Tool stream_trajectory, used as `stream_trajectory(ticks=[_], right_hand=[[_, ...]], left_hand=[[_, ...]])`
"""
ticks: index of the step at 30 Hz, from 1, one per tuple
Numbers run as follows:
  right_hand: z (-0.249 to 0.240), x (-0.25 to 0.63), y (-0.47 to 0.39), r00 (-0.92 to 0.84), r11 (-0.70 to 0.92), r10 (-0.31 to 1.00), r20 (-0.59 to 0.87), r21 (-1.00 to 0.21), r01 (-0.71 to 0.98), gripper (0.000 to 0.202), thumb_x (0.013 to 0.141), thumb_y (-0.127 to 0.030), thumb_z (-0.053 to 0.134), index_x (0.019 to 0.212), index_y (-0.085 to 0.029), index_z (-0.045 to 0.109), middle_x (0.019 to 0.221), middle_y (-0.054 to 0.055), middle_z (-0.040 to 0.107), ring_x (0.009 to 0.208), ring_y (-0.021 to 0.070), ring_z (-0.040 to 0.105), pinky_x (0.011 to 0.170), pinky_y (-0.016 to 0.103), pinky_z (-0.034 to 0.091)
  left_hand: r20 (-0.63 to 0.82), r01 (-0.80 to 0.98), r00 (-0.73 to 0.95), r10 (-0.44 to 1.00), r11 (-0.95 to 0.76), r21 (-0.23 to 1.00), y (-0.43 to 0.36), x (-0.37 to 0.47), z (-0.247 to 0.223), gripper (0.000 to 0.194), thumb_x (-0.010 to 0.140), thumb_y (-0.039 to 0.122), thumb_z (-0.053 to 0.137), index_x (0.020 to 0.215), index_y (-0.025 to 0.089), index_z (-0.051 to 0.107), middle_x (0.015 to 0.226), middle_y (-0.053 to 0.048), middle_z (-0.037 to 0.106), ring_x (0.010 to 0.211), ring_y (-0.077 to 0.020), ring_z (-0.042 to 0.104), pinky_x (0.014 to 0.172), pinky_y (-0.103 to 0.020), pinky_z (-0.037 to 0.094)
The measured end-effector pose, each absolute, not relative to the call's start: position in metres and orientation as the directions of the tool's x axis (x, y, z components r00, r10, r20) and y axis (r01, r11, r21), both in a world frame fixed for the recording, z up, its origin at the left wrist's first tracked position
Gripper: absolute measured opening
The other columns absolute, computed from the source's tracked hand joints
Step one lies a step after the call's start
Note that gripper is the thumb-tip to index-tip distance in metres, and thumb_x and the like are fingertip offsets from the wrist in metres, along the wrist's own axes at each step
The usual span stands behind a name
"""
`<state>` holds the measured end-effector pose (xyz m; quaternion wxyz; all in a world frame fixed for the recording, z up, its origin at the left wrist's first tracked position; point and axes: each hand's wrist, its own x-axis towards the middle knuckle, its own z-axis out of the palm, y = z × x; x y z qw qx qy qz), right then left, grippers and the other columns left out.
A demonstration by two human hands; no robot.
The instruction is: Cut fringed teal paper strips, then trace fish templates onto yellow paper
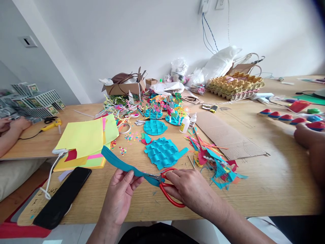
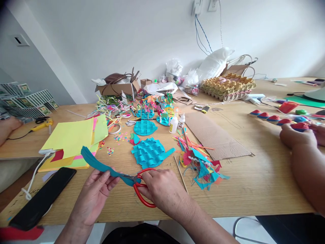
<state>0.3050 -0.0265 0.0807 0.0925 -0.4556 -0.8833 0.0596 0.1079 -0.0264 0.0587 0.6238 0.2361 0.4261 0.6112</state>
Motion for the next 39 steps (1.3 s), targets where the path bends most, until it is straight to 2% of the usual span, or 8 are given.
stream_trajectory(ticks=[7,16,25,33,39], right_hand=[[0.08,0.305,-0.027,-0.571,0.578,0.816,0.092,-0.185,0.795,0.025,0.09,-0.029,0.041,0.072,-0.016,0.054,0.066,0.002,0.062,0.058,0.0124,0.058,0.051,0.023,0.03],[0.091,0.302,-0.03,-0.508,0.494,0.862,0.003,-0.237,0.837,0.017,0.085,-0.033,0.046,0.085,-0.02,0.057,0.077,0.002,0.065,0.067,0.0165,0.061,0.053,0.024,0.032],[0.091,0.3,-0.029,-0.499,0.491,0.866,0.022,-0.227,0.841,0.019,0.085,-0.033,0.045,0.09,-0.019,0.057,0.081,0.003,0.065,0.072,0.0192,0.062,0.056,0.026,0.035],[0.092,0.298,-0.028,-0.51,0.507,0.859,0.037,-0.2,0.839,0.018,0.085,-0.032,0.045,0.081,-0.019,0.056,0.077,0.003,0.064,0.071,0.0187,0.062,0.057,0.025,0.035],[0.092,0.298,-0.028,-0.524,0.512,0.852,-0.011,-0.195,0.836,0.021,0.086,-0.034,0.045,0.081,-0.018,0.057,0.076,0.004,0.065,0.07,0.0179,0.062,0.056,0.024,0.034]], left_hand=[[-0.245,-0.555,-0.131,0.961,0.134,0.821,-0.026,0.109,0.059,0.026,0.059,0.021,0.077,0.081,0.018,0.065,0.082,-0.001,0.069,0.069,-0.0137,0.064,0.063,-0.025,0.056],[-0.221,-0.543,-0.094,0.971,0.136,0.829,-0.028,0.112,0.057,0.023,0.064,0.021,0.074,0.084,0.018,0.063,0.083,-0.001,0.069,0.073,-0.0144,0.065,0.066,-0.025,0.055],[-0.224,-0.555,-0.068,0.972,0.149,0.818,-0.029,0.114,0.055,0.025,0.065,0.02,0.073,0.088,0.018,0.063,0.084,-0.002,0.068,0.073,-0.0146,0.065,0.066,-0.026,0.055],[-0.222,-0.561,-0.047,0.974,0.158,0.812,-0.029,0.114,0.053,0.022,0.068,0.019,0.072,0.088,0.018,0.062,0.086,-0.002,0.068,0.074,-0.014,0.065,0.067,-0.025,0.055],[-0.219,-0.568,-0.046,0.975,0.155,0.808,-0.029,0.114,0.052,0.018,0.069,0.019,0.071,0.086,0.019,0.063,0.085,-0.001,0.068,0.075,-0.0132,0.064,0.068,-0.025,0.055]])
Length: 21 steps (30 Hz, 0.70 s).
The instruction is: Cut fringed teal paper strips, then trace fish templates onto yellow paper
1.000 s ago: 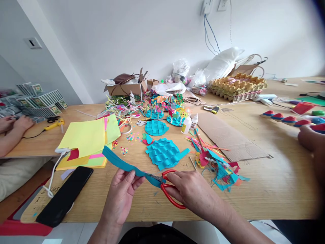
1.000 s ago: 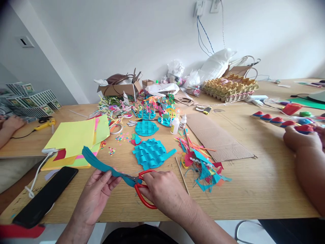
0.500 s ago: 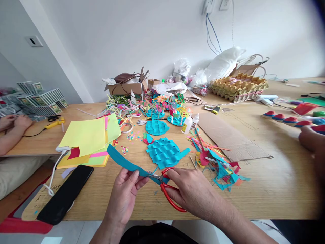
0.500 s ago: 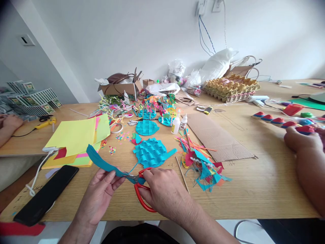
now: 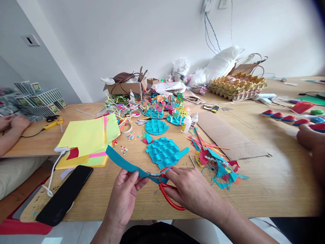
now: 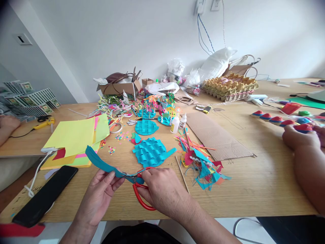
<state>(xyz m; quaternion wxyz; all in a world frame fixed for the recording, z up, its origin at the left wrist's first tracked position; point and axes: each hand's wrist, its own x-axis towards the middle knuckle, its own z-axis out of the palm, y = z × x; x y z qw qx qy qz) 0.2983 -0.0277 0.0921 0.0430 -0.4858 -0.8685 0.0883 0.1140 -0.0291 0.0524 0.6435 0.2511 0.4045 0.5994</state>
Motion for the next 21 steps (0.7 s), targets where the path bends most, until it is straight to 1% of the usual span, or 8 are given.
stream_trajectory(ticks=[3,8,17,21], right_hand=[[0.092,0.298,-0.026,-0.534,0.521,0.845,-0.013,-0.202,0.829,0.02,0.086,-0.033,0.046,0.08,-0.018,0.057,0.076,0.003,0.065,0.069,0.0169,0.061,0.055,0.024,0.033],[0.088,0.298,-0.025,-0.548,0.536,0.836,0.01,-0.23,0.813,0.019,0.086,-0.031,0.045,0.08,-0.017,0.057,0.076,0.003,0.065,0.065,0.015,0.06,0.053,0.023,0.03],[0.08,0.299,-0.026,-0.571,0.569,0.819,0.052,-0.188,0.8,0.019,0.087,-0.029,0.045,0.076,-0.017,0.056,0.066,0.002,0.064,0.057,0.0138,0.059,0.049,0.025,0.025],[0.081,0.298,-0.027,-0.556,0.554,0.83,0.057,-0.206,0.806,0.018,0.086,-0.028,0.044,0.077,-0.018,0.056,0.067,0.002,0.064,0.058,0.0141,0.059,0.05,0.025,0.026]], left_hand=[[-0.223,-0.572,-0.058,0.973,0.15,0.806,-0.03,0.114,0.051,0.021,0.067,0.019,0.072,0.087,0.018,0.064,0.085,-0.001,0.067,0.075,-0.0133,0.064,0.067,-0.025,0.055],[-0.218,-0.579,-0.057,0.974,0.146,0.802,-0.03,0.112,0.049,0.019,0.068,0.019,0.072,0.085,0.019,0.064,0.085,0.0,0.067,0.075,-0.0125,0.063,0.066,-0.024,0.055],[-0.222,-0.588,-0.059,0.973,0.146,0.796,-0.03,0.112,0.048,0.02,0.067,0.02,0.072,0.085,0.018,0.063,0.084,-0.001,0.067,0.074,-0.0131,0.064,0.067,-0.025,0.055],[-0.208,-0.582,-0.061,0.976,0.134,0.802,-0.031,0.113,0.048,0.02,0.069,0.02,0.071,0.088,0.019,0.063,0.086,-0.001,0.068,0.076,-0.0131,0.064,0.068,-0.024,0.054]])
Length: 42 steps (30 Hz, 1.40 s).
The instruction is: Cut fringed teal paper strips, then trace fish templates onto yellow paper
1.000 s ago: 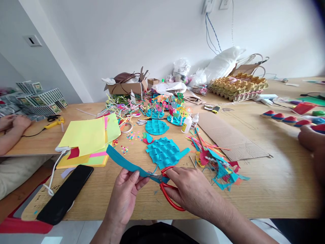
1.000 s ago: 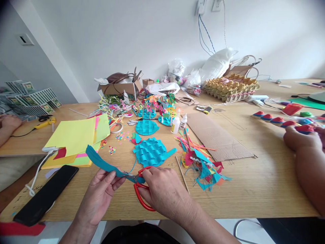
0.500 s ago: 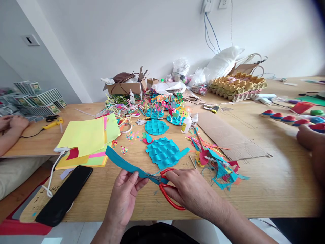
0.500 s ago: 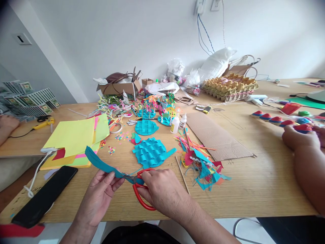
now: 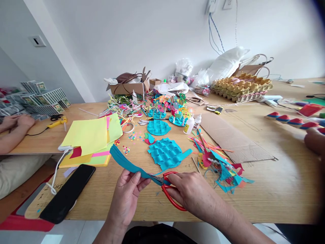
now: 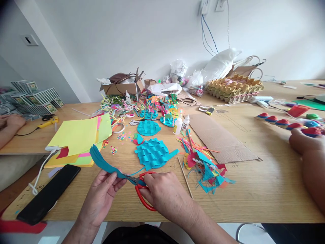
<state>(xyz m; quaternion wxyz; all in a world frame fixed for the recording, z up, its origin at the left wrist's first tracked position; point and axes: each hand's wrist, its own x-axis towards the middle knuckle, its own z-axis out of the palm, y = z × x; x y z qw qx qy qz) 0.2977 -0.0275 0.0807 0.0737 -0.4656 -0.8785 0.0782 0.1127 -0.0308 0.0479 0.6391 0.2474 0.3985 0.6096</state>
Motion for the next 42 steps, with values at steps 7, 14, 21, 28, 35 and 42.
stream_trajectory(ticks=[7,14,21,28,35,42], right_hand=[[0.087,0.293,-0.03,-0.512,0.503,0.859,0.03,-0.243,0.83,0.015,0.083,-0.03,0.046,0.081,-0.02,0.056,0.075,0.002,0.065,0.065,0.0161,0.061,0.053,0.024,0.03],[0.095,0.291,-0.029,-0.523,0.513,0.852,0.021,-0.229,0.827,0.019,0.084,-0.031,0.044,0.08,-0.018,0.057,0.074,0.003,0.065,0.065,0.0156,0.06,0.053,0.024,0.03],[0.097,0.289,-0.029,-0.517,0.504,0.856,-0.007,-0.208,0.838,0.021,0.085,-0.033,0.044,0.085,-0.02,0.059,0.082,0.003,0.063,0.065,0.0154,0.06,0.052,0.023,0.032],[0.093,0.291,-0.029,-0.551,0.542,0.834,0.019,-0.213,0.813,0.024,0.089,-0.032,0.041,0.084,-0.019,0.06,0.078,0.002,0.063,0.063,0.0139,0.058,0.052,0.024,0.032],[0.089,0.289,-0.028,-0.565,0.56,0.824,0.026,-0.177,0.809,0.023,0.089,-0.029,0.041,0.08,-0.017,0.059,0.075,0.002,0.063,0.059,0.0124,0.057,0.05,0.023,0.029],[0.097,0.287,-0.03,-0.508,0.492,0.862,-0.001,-0.242,0.836,0.017,0.085,-0.031,0.046,0.083,-0.02,0.058,0.08,0.002,0.064,0.069,0.0168,0.062,0.055,0.024,0.035]], left_hand=[[-0.206,-0.564,-0.032,0.978,0.153,0.811,-0.035,0.116,0.045,0.025,0.072,0.021,0.068,0.096,0.019,0.061,0.092,-0.003,0.068,0.082,-0.0157,0.063,0.072,-0.028,0.054],[-0.206,-0.563,-0.025,0.978,0.156,0.812,-0.036,0.116,0.046,0.032,0.071,0.021,0.068,0.102,0.019,0.06,0.095,-0.005,0.068,0.084,-0.0168,0.063,0.073,-0.03,0.053],[-0.185,-0.566,-0.027,0.982,0.137,0.813,-0.035,0.116,0.046,0.035,0.073,0.021,0.067,0.107,0.023,0.059,0.098,-0.004,0.067,0.085,-0.016,0.063,0.073,-0.028,0.053],[-0.185,-0.585,-0.024,0.982,0.136,0.799,-0.035,0.115,0.046,0.03,0.074,0.02,0.066,0.104,0.023,0.06,0.097,-0.003,0.068,0.085,-0.0149,0.063,0.073,-0.027,0.053],[-0.201,-0.602,-0.035,0.979,0.14,0.786,-0.035,0.115,0.047,0.027,0.072,0.02,0.068,0.099,0.021,0.062,0.093,-0.001,0.069,0.081,-0.0159,0.065,0.072,-0.027,0.054],[-0.189,-0.591,-0.043,0.981,0.127,0.797,-0.035,0.116,0.046,0.016,0.07,0.02,0.07,0.085,0.018,0.065,0.084,-0.001,0.069,0.079,-0.0168,0.066,0.071,-0.028,0.054]])
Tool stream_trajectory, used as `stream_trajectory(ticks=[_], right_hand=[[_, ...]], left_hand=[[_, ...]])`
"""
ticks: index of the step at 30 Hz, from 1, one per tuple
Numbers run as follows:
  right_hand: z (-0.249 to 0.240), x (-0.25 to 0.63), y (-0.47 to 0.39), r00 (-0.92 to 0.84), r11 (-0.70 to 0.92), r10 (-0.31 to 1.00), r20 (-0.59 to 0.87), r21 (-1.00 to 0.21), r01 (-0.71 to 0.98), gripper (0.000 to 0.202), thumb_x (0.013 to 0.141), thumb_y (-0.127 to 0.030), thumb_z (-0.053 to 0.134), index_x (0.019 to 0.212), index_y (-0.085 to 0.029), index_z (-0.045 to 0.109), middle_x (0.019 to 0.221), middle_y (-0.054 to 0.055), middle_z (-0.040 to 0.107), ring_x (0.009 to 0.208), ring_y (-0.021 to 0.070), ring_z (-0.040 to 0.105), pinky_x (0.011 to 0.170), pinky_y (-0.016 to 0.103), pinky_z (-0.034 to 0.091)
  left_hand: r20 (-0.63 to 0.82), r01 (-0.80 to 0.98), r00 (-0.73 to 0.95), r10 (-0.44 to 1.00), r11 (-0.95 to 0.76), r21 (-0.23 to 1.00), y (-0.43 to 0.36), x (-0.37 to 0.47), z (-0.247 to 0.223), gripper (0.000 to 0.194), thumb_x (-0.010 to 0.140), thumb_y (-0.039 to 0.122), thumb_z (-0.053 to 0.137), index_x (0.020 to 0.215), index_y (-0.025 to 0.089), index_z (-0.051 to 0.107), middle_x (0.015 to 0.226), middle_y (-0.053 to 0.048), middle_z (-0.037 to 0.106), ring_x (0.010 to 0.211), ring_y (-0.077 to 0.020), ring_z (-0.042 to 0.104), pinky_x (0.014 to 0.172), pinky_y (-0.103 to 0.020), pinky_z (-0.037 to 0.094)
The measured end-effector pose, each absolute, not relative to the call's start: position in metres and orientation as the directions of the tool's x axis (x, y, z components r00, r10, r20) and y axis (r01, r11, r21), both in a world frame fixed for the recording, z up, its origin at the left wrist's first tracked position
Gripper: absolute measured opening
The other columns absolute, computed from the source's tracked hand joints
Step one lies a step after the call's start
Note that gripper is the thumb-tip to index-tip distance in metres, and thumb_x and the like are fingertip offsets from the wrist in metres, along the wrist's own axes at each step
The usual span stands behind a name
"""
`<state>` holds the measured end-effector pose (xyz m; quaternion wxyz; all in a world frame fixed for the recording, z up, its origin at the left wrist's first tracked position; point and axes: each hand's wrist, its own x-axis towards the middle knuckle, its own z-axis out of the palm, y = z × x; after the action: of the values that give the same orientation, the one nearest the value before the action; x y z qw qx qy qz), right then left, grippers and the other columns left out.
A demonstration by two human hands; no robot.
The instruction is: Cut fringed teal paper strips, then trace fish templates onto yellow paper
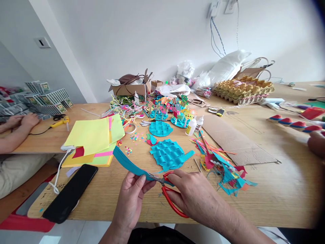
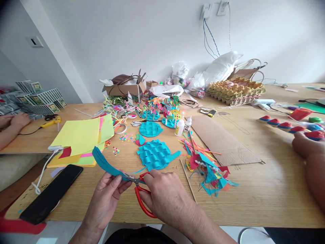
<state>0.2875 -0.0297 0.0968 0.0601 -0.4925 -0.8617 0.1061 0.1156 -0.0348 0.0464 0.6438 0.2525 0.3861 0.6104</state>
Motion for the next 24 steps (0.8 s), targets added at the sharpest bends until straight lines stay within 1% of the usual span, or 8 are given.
stream_trajectory(ticks=[5,12,18,21,24], right_hand=[[0.1008,0.2864,-0.0314,-0.497,0.481,0.868,-0.017,-0.226,0.847,0.017,0.084,-0.032,0.045,0.084,-0.02,0.057,0.081,0.002,0.064,0.07,0.018,0.062,0.055,0.025,0.035],[0.1005,0.2855,-0.032,-0.52,0.51,0.854,0.01,-0.22,0.832,0.018,0.084,-0.033,0.045,0.087,-0.021,0.059,0.082,0.002,0.064,0.07,0.0173,0.061,0.055,0.025,0.034],[0.0975,0.2859,-0.0315,-0.535,0.525,0.845,0.02,-0.223,0.821,0.018,0.085,-0.032,0.044,0.082,-0.02,0.057,0.078,0.002,0.064,0.066,0.015,0.059,0.054,0.025,0.032],[0.0953,0.286,-0.0311,-0.549,0.541,0.835,0.028,-0.225,0.81,0.018,0.086,-0.031,0.044,0.082,-0.02,0.057,0.078,0.001,0.064,0.065,0.0148,0.059,0.054,0.025,0.031],[0.0946,0.2855,-0.0307,-0.559,0.549,0.829,0.019,-0.218,0.807,0.019,0.087,-0.031,0.043,0.082,-0.019,0.057,0.077,0.001,0.064,0.065,0.0151,0.06,0.053,0.026,0.03]], left_hand=[[-0.188,-0.58,-0.018,0.982,0.143,0.802,-0.0383,0.1179,0.0475,0.019,0.071,0.021,0.069,0.089,0.017,0.065,0.088,-0.004,0.069,0.08,-0.0184,0.065,0.073,-0.031,0.054],[-0.17,-0.589,0.013,0.985,0.145,0.795,-0.0412,0.1205,0.0479,0.017,0.071,0.02,0.068,0.088,0.017,0.065,0.09,-0.004,0.069,0.082,-0.0182,0.064,0.075,-0.03,0.054],[-0.172,-0.584,0.019,0.985,0.151,0.798,-0.0423,0.1206,0.0475,0.019,0.072,0.02,0.068,0.091,0.018,0.064,0.093,-0.006,0.069,0.085,-0.0207,0.064,0.076,-0.035,0.054],[-0.181,-0.577,0.007,0.983,0.152,0.803,-0.0423,0.1204,0.0468,0.019,0.071,0.02,0.068,0.089,0.018,0.065,0.093,-0.005,0.069,0.085,-0.0208,0.064,0.076,-0.035,0.054],[-0.192,-0.573,-0.001,0.981,0.157,0.804,-0.0424,0.1198,0.0458,0.023,0.069,0.021,0.07,0.091,0.019,0.065,0.092,-0.005,0.069,0.085,-0.0214,0.065,0.075,-0.035,0.054]])
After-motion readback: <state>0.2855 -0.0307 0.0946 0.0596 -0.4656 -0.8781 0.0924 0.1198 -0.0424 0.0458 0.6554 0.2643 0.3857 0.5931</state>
